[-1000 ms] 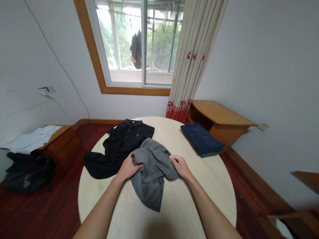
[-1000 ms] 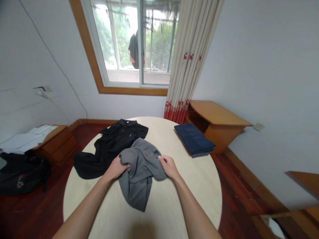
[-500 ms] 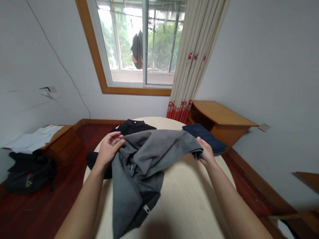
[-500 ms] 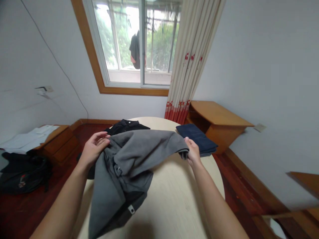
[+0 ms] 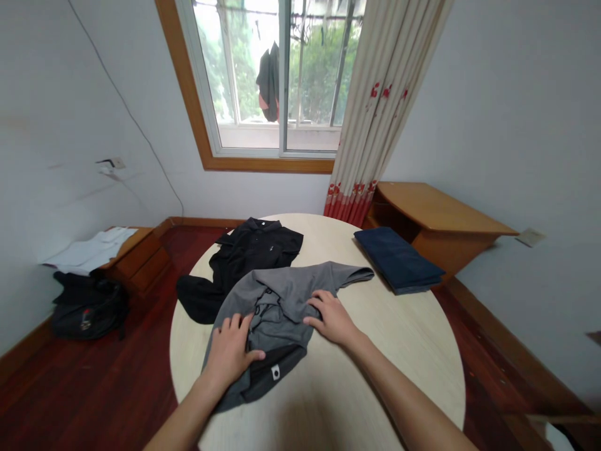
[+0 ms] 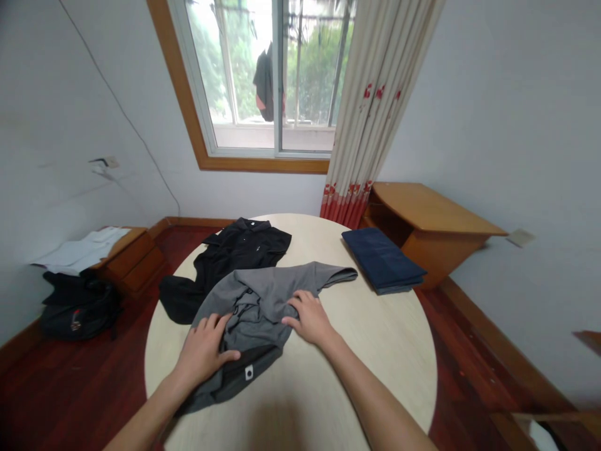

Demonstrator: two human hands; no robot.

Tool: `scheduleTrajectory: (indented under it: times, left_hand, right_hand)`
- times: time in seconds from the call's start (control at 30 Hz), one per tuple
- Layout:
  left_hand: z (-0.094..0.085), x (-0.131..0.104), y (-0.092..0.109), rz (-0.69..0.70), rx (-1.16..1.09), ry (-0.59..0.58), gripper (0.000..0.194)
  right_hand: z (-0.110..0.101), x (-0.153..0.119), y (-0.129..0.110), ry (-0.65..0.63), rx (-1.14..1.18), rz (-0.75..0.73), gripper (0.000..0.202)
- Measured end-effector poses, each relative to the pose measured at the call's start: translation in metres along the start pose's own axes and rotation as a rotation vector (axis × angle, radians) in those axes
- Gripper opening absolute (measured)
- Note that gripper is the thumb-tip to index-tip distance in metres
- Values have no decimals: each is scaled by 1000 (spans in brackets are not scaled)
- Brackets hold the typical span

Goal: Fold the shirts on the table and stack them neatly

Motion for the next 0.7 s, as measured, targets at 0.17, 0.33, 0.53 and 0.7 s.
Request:
scheduleTrajectory:
  times: [0.17,0.33,0.53,0.7]
  left_hand:
    - [-9,2,-18,110,-220,8,30]
    - [-89,18,-67,171,-588,305,31]
    - [-95,55,-87,64,-525,552,56]
    - [-16,62,-88,98,-370,305,79]
  right_hand:
    - [-43,9,12,18,136,-40,39]
    - [-138,24,50,523,455,106,44]
    - [-131,35,86,738,545,333,61]
    - [-42,7,62,152,356,178,82]
Point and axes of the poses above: each hand's wrist, its own x-axis towards the middle knuckle, its own z-axis out of the palm, y = z × x, the point moved 3 cm from there along x, towards the middle knuckle, and after that the axes turned 3 degrees about -y, right-handed, at the moved point
